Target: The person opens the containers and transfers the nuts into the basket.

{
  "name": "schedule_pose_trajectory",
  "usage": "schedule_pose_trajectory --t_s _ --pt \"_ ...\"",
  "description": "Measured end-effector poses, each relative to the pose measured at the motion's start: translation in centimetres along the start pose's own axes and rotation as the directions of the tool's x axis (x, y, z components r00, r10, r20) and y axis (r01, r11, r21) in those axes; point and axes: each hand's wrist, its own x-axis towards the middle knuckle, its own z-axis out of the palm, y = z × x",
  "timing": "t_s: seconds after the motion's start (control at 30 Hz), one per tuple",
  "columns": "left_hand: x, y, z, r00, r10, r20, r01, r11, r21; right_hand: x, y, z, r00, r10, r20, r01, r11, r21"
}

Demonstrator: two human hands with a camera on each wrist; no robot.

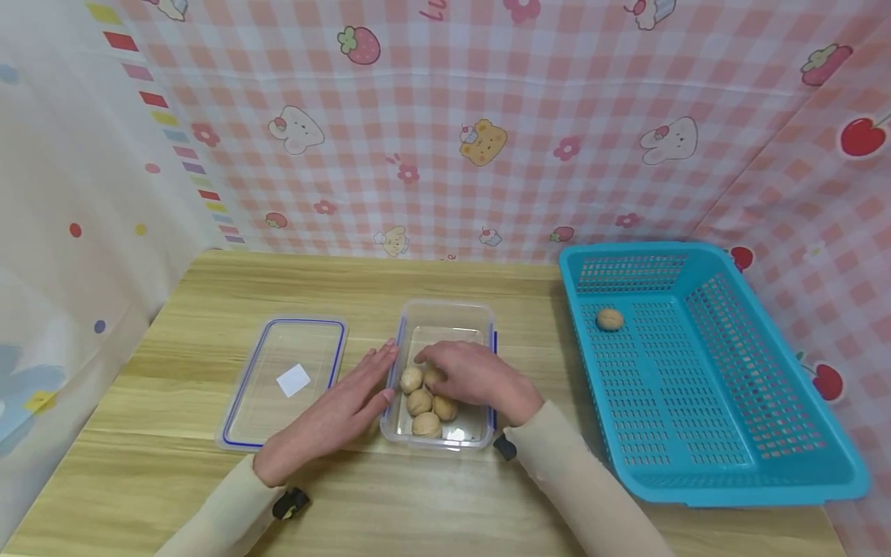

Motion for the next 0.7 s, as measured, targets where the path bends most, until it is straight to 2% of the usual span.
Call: schedule_pose_trajectory --t_s 0.27,0.7 --pt "0.05 -0.06 0.06 1.000 0.006 -0.011 -0.006 1.000 -0.009 -0.10 0.12 0.18 1.000 -0.005 -0.006 0.005 1.000 -0.013" --pt "0.04 -0.07 0.04 1.000 0.002 -0.006 -0.002 1.000 -0.007 -0.32 0.39 0.15 0.991 -0.090 -0.099 0.090 0.996 -0.007"
